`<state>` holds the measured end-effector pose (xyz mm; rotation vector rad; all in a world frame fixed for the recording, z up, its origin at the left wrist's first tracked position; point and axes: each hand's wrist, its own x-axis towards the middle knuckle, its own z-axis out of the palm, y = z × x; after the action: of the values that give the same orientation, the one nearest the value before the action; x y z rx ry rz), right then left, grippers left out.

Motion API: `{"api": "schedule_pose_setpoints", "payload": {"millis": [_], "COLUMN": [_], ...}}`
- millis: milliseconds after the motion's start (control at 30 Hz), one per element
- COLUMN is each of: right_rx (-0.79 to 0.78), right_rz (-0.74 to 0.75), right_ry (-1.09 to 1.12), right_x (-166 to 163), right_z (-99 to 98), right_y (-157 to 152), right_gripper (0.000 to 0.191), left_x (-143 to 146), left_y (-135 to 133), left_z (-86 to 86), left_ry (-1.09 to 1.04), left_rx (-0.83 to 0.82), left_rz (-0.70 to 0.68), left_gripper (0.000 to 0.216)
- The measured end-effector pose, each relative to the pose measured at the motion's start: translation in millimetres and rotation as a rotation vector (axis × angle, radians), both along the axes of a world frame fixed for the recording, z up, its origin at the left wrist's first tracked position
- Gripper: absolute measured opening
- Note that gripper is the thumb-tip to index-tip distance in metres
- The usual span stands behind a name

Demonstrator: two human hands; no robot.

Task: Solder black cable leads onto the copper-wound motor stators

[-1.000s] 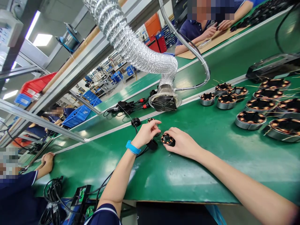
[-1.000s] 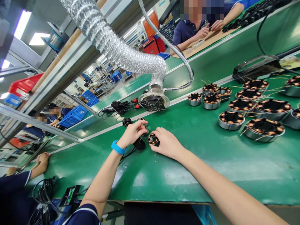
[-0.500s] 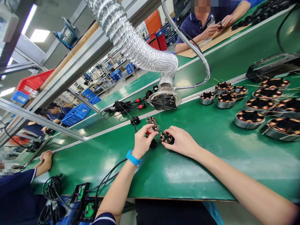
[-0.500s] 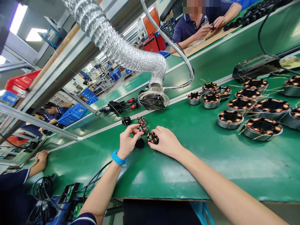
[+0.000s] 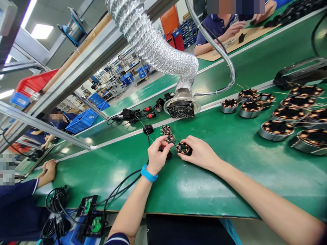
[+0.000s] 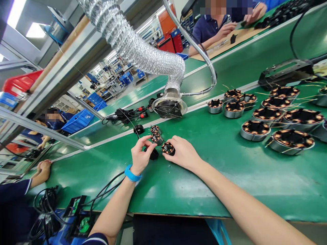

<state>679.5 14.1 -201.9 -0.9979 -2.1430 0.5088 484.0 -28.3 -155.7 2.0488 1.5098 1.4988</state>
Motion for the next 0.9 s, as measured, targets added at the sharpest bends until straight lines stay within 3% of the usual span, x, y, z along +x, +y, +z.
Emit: {"api": "schedule_pose_setpoints", "payload": {"millis": [467,667,900], "right_rx": [-0.001,0.002,0.005], "right_rz": [0.005,-0.001,0.002], "right_ry": [0.003,-0.013,-0.008], "right_x": [-0.4,0.2,0.2], "right_z": [0.7,-0.2,0.0], "right_y": [0.7,0.2,0.0], "right_gripper": [0.026,0.028,0.028], "left_x": [-1.3,-1.7,0.2], "left_y": [2.8,1.2,0.1], "left_z": [-10.7,-5.8,-8.0], "left_ry": [0.300,0.112,0.075], "left_rx": [0.116,0.120,0.076], "left_rz": [-0.045,0.086,0.033], "left_gripper": [0.024,0.027,0.027]}}
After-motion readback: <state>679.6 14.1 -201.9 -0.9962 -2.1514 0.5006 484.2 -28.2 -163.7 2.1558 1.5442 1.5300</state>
